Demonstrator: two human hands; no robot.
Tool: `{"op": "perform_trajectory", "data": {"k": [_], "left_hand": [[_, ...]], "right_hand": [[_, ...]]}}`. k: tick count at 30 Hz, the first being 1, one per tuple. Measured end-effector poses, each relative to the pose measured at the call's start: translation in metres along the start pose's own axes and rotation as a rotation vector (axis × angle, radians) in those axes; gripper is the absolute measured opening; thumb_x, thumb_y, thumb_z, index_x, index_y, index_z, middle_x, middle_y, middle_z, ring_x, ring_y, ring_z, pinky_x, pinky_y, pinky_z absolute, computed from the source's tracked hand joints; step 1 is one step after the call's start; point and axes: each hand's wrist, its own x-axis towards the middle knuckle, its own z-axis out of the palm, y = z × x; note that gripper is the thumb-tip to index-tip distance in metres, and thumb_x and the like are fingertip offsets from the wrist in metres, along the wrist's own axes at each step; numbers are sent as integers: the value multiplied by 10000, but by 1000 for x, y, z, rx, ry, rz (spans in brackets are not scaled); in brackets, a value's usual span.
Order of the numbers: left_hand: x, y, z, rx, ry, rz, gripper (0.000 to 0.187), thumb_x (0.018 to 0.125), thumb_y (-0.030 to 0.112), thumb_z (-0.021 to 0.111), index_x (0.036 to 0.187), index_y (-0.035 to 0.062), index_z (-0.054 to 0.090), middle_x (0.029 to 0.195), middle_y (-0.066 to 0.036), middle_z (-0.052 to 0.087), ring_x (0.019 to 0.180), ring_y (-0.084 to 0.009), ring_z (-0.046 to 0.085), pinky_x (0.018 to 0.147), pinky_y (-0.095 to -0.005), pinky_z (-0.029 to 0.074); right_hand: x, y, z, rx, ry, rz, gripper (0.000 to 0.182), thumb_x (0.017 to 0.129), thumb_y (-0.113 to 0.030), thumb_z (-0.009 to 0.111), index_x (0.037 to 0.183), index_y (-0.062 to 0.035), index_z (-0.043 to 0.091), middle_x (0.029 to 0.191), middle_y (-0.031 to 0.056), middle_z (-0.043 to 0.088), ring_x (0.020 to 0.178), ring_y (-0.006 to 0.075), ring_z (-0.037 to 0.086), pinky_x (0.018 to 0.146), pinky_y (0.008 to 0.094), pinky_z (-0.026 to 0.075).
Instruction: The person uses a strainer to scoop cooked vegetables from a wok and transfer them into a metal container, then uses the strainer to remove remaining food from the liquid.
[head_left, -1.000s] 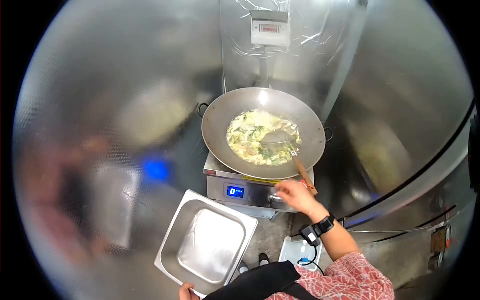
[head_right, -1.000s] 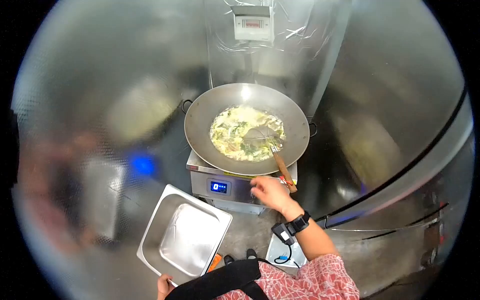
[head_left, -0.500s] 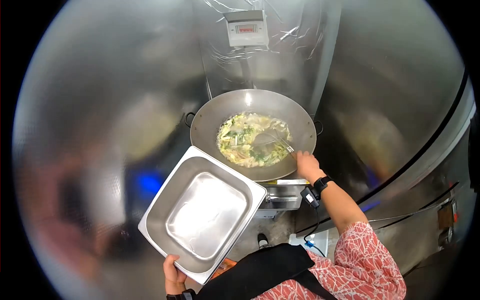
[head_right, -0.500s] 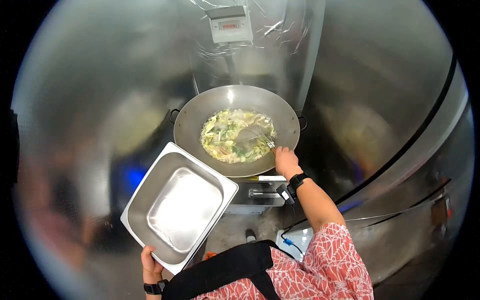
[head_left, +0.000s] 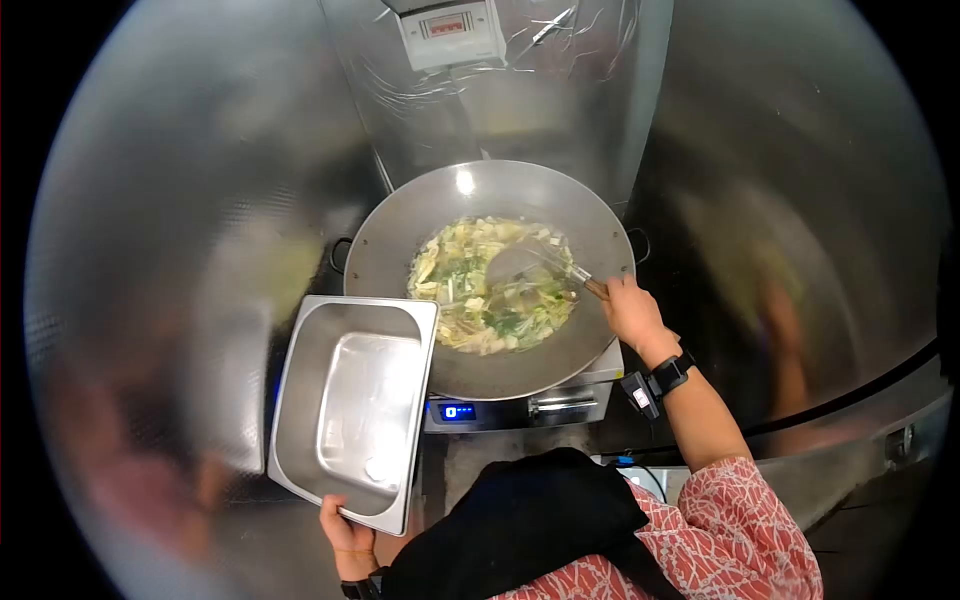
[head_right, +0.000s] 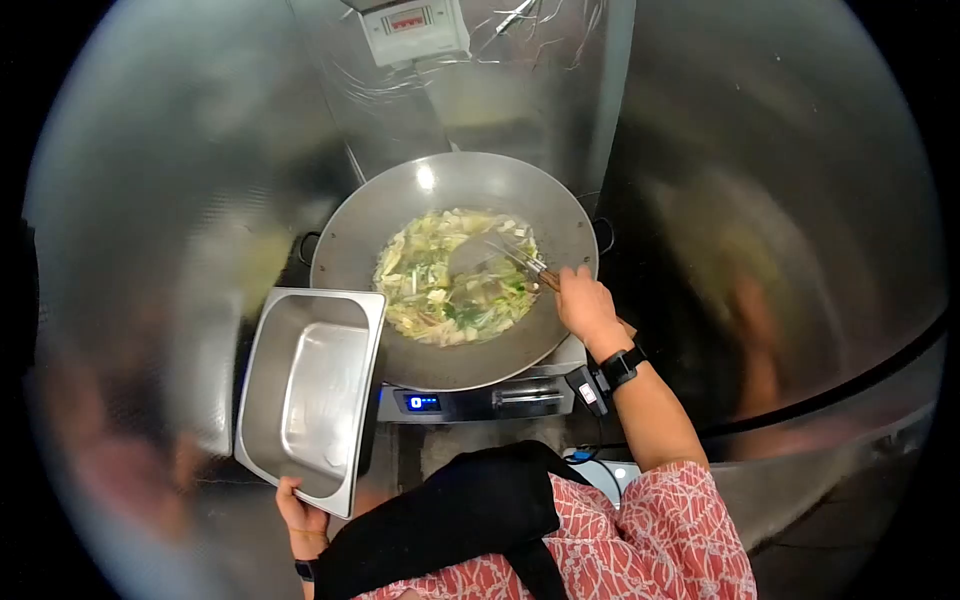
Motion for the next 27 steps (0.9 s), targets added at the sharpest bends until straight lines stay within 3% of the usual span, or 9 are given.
{"op": "perform_trajectory", "data": {"k": [5, 10, 13, 15, 19, 21, 22, 25, 27], "left_hand": [[20, -3, -8, 22, 23, -6, 372, 748, 109, 521, 1080, -52, 560, 1069, -135, 606, 1024, -266, 581, 920, -383, 476], [13, -4, -9, 30, 49, -94, 499, 774, 145, 531, 1230, -53, 485, 1157, -143, 569, 1079, -288, 556, 950, -416, 446], [7, -1, -4, 41, 53, -107, 496, 774, 148, 531, 1225, -55, 483, 1166, -144, 562, 1083, -290, 551, 951, -422, 443], [9, -2, -10, 37, 62, -122, 497, 773, 147, 530, 1224, -55, 479, 1171, -147, 555, 1077, -292, 553, 950, -425, 443], [10, -2, -18, 51, 58, -168, 492, 769, 147, 529, 1217, -50, 478, 1157, -149, 552, 1066, -295, 556, 939, -425, 449], [13, 0, -14, 86, 77, -148, 488, 766, 146, 530, 1212, -46, 481, 1136, -149, 561, 1061, -292, 560, 924, -420, 459], [15, -1, -10, 107, 82, -138, 486, 764, 145, 531, 1209, -44, 483, 1125, -149, 566, 1058, -291, 562, 916, -418, 464], [13, 0, 3, 127, 142, -149, 490, 763, 163, 526, 1209, -37, 478, 1077, -146, 576, 943, -288, 597, 737, -419, 525], [16, -2, -3, 138, 91, -188, 492, 765, 177, 520, 1208, -33, 473, 1052, -146, 576, 852, -284, 603, 597, -415, 508]], "right_hand": [[30, 23, 5, 89, 5, 57, 191, 881, -140, 534, 1019, -9, 542, 961, 268, 607, 852, 448, 619, 754, 508, 514], [81, 14, 12, 9, -76, 228, 215, 878, -97, 501, 1034, 43, 550, 976, 285, 632, 922, 445, 628, 797, 514, 508], [101, 16, 82, -25, -295, 131, 239, 859, -115, 548, 1008, 70, 574, 939, 266, 650, 915, 417, 647, 788, 480, 523], [104, -2, 111, -333, -632, -226, 250, 846, -150, 578, 1010, 36, 607, 927, 246, 660, 860, 383, 667, 768, 434, 534], [89, -22, 103, 321, -698, 79, 214, 858, -163, 564, 980, 11, 591, 855, 196, 628, 739, 310, 646, 676, 408, 506], [80, -43, 61, 649, -619, 272, 163, 906, -136, 500, 922, 23, 532, 694, 100, 563, 621, 219, 596, 559, 389, 466], [76, -38, 55, 509, -550, 154, 168, 914, -149, 504, 944, 15, 526, 702, 153, 585, 624, 303, 602, 589, 423, 466], [46, -47, 3, 332, -390, -107, 244, 902, -168, 529, 1063, 15, 545, 845, 248, 643, 815, 437, 619, 737, 477, 485], [26, -56, -31, 270, -415, -102, 270, 909, -144, 503, 1130, 10, 491, 852, 265, 635, 828, 454, 607, 746, 513, 472]]}}
